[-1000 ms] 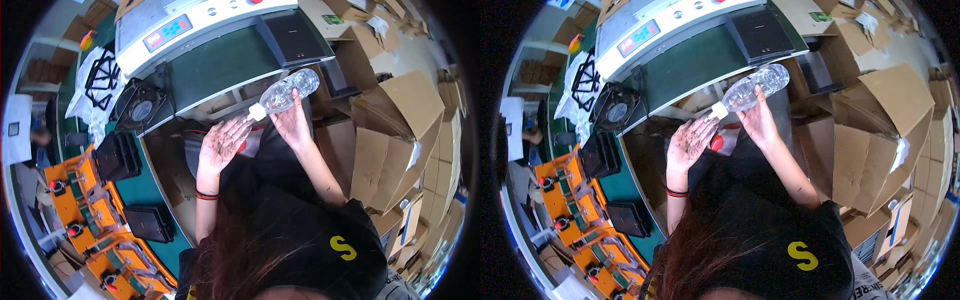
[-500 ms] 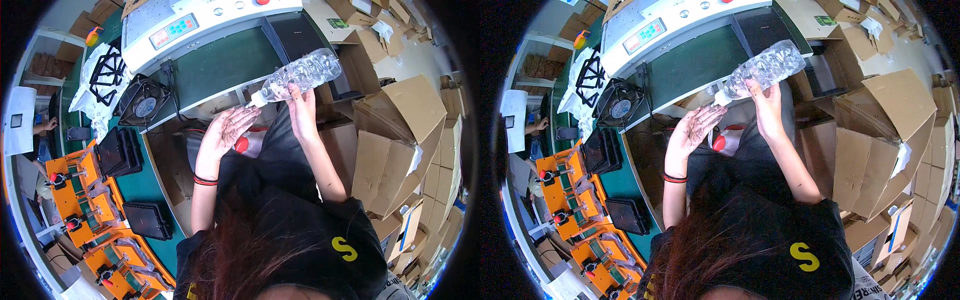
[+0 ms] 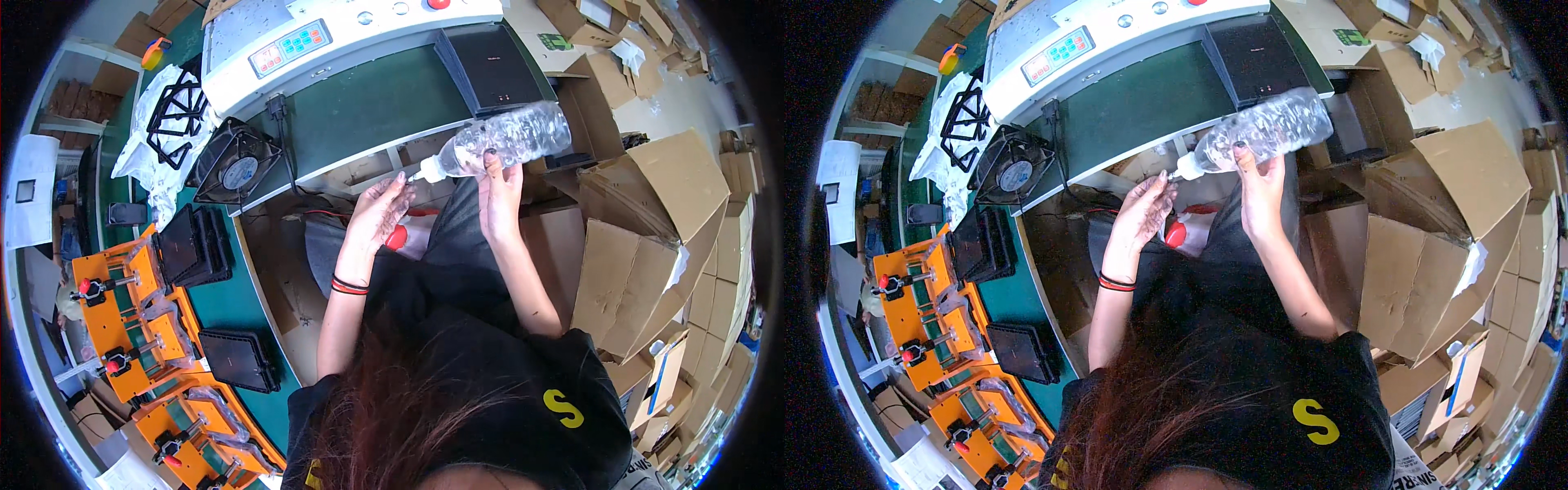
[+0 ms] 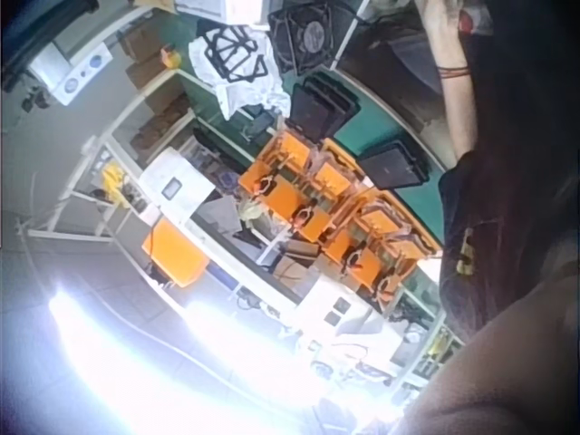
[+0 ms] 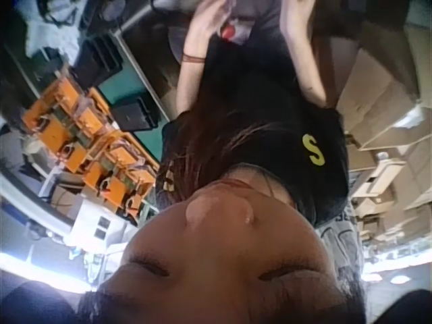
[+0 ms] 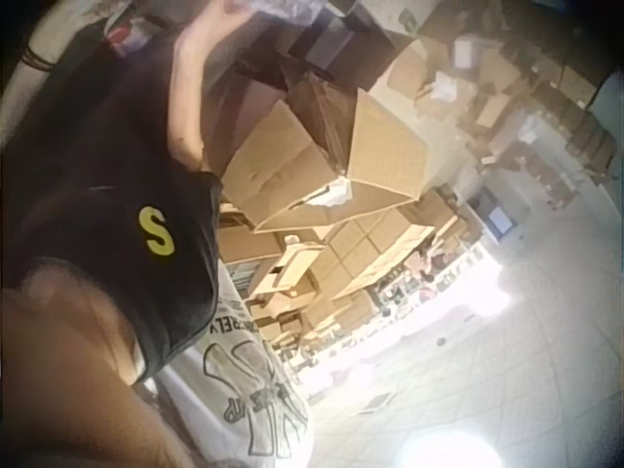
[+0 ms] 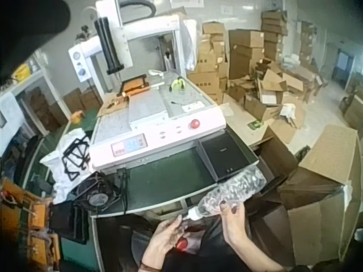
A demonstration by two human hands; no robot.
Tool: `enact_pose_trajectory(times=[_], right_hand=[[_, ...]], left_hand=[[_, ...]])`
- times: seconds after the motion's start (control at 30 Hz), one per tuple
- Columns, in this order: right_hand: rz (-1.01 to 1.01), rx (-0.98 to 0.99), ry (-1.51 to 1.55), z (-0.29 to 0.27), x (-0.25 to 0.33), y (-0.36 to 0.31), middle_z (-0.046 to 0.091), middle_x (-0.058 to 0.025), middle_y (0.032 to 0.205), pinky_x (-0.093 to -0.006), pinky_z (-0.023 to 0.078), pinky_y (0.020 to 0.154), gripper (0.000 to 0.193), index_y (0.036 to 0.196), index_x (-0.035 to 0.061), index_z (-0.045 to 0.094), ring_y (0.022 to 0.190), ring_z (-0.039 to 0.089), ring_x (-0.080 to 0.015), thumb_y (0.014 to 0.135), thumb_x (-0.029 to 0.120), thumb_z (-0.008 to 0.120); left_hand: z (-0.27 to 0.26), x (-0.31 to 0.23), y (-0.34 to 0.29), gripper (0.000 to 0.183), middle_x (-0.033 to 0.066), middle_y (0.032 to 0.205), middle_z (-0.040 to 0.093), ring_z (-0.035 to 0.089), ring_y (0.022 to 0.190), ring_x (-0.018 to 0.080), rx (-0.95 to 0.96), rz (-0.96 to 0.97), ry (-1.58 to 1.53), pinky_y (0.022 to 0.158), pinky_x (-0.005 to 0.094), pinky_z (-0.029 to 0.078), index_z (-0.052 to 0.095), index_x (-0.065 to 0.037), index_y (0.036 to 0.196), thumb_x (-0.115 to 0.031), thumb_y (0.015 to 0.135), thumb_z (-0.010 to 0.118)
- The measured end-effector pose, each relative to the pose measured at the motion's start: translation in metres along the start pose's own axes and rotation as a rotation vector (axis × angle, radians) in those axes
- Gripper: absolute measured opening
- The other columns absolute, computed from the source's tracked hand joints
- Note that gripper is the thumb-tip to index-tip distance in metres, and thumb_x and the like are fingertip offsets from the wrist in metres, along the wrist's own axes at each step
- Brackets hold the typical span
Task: The person assembles black electronic devices by placing frames and mesh screens into a press machine. They apply a white substance from a tube onto the mesh screens and wipe the surfaces with a cloth. The person also cleans their hands with a liquid from a bottle during the process.
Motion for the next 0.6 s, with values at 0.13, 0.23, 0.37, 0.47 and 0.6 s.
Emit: enact_pose_trajectory(times=[0.13, 0.23, 0.37, 0.47, 0.6], right_hand=[[0.125, -0.071, 0.161, -0.008, -0.021, -0.018, 0.051, -0.0078, 0.117, -0.038, 0.042, 0.096, 0.037, 0.12, 0.0045, 0.042, 0.108, 0.052, -0.0193, 0.092, 0.027, 0.051], [0.333, -0.12, 0.341, -0.014, -0.044, -0.031, 0.055, -0.0062, 0.115, -0.0345, 0.043, 0.095, 0.044, 0.117, 0.0062, 0.047, 0.108, 0.053, -0.018, 0.089, 0.041, 0.052], [0.619, -0.262, 0.635, -0.03, -0.071, -0.037, 0.058, -0.0074, 0.11, -0.0317, 0.044, 0.094, 0.055, 0.111, 0.0043, 0.053, 0.106, 0.054, -0.0193, 0.078, 0.046, 0.065], [0.742, -0.355, 0.774, -0.043, -0.086, -0.038, 0.06, -0.0091, 0.108, -0.0317, 0.047, 0.092, 0.059, 0.111, 0.0001, 0.053, 0.103, 0.057, -0.0211, 0.073, 0.041, 0.072], [0.788, -0.329, 0.834, -0.043, -0.088, -0.04, 0.06, -0.0097, 0.108, -0.0316, 0.047, 0.092, 0.059, 0.11, -0.0001, 0.053, 0.102, 0.058, -0.0206, 0.073, 0.041, 0.072]], left_hand=[[0.016, -0.006, -0.01, 0.016, 0.0091, 0.091, 0.064, 0.062, 0.084, 0.0138, 0.081, 0.049, -0.058, 0.073, 0.0215, 0.05, 0.06, 0.0, 0.098, -0.012, 0.087, 0.06], [0.003, -0.007, -0.002, 0.016, 0.0053, 0.084, 0.063, 0.061, 0.074, 0.0108, 0.008, 0.202, 0.042, 0.068, 0.021, 0.05, 0.062, -0.001, 0.092, -0.017, 0.087, 0.061], [-0.01, -0.012, 0.005, 0.013, 0.0048, 0.078, 0.062, 0.063, 0.076, 0.0134, -0.05, 0.194, 0.207, 0.071, 0.0252, 0.052, 0.062, 0.0, 0.089, -0.013, 0.088, 0.058], [0.003, -0.013, -0.001, 0.013, 0.0051, 0.074, 0.061, 0.063, 0.074, 0.0153, -0.041, 0.24, 0.109, 0.072, 0.0279, 0.052, 0.06, -0.001, 0.083, -0.013, 0.087, 0.06], [-0.011, -0.016, -0.001, 0.013, 0.0065, 0.08, 0.064, 0.063, 0.075, 0.014, -0.042, 0.324, 0.21, 0.07, 0.0263, 0.051, 0.06, -0.003, 0.08, -0.014, 0.087, 0.06]])
Point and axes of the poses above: each hand's wrist, its own y-axis towards the middle knuckle, its own z-axis out of the palm, x = y × z, the point moved 6 cm from there along y, towards the middle knuckle
